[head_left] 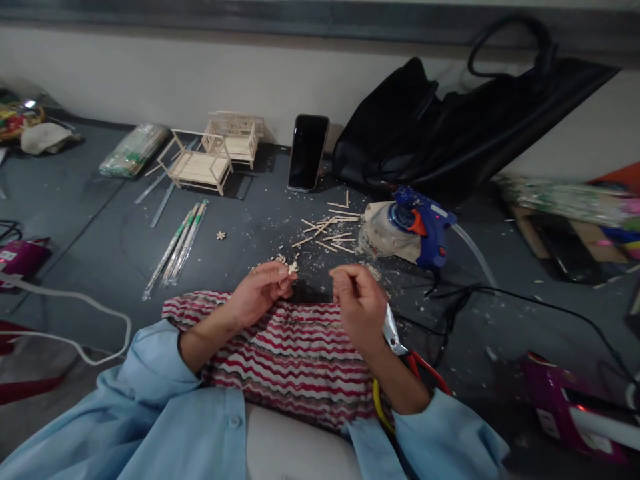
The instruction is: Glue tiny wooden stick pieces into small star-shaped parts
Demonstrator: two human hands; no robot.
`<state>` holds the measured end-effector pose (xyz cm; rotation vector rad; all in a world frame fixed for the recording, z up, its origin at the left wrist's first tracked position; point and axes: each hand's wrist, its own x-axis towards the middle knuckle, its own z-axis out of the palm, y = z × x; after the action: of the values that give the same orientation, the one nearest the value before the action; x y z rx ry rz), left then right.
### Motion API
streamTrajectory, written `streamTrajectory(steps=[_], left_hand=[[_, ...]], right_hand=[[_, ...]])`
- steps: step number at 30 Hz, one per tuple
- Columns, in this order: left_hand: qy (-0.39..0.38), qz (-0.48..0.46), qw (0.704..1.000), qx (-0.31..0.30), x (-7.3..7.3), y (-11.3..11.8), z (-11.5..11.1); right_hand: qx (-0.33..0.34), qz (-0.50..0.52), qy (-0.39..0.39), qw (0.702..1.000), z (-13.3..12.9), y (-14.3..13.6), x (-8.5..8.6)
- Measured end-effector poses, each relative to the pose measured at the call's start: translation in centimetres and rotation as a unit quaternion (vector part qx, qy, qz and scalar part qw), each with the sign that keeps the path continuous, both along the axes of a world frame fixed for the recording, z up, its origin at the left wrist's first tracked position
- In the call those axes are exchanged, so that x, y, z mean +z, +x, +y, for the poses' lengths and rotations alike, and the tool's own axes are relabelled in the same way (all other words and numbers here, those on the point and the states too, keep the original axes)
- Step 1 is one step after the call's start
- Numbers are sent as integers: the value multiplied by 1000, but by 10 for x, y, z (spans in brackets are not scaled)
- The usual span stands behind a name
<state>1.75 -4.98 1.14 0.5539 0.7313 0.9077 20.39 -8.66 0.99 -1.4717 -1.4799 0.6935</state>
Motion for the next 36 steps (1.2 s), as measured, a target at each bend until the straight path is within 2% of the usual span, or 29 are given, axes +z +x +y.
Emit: streamTrajectory(steps=[2,5,9,16,18,20,22,23,25,26,28,29,32,36], left_hand=[[10,11,1000,0,-1,0,-1],[25,39,999,-24,-5,0,-2],[46,47,996,-60,-9,-2,-1],[61,53,992,-92,-6,-1,-1],[71,73,992,-75,-3,-2,2],[113,123,986,-26,0,-9,8],[190,241,950,55,4,-25,19],[238,322,910,110,5,-36,26],[314,475,802,180,6,-59,40],[317,531,760,203,5,-71,46],[283,613,708,205,2,-90,57],[261,644,693,192,0,-96,61],[208,698,673,128,-5,-104,65],[179,733,645,119,-3,-103,63]], right_hand=[[17,13,-12,1000,0,-5,5],[105,39,-39,993,0,-11,9],[162,64,-28,984,3,-12,8],[160,138,-101,972,4,-8,7],[152,196,-106,963,3,-9,6],[125,281,-86,948,4,-11,4],[90,340,-62,934,6,-12,2],[73,355,-52,931,8,-12,1],[46,358,-34,932,10,-12,0],[36,350,-28,936,11,-12,0],[27,325,-22,945,11,-10,-1],[25,305,-24,952,11,-9,-2],[10,219,-30,975,9,-6,-4],[-13,101,-19,995,8,-4,-6]])
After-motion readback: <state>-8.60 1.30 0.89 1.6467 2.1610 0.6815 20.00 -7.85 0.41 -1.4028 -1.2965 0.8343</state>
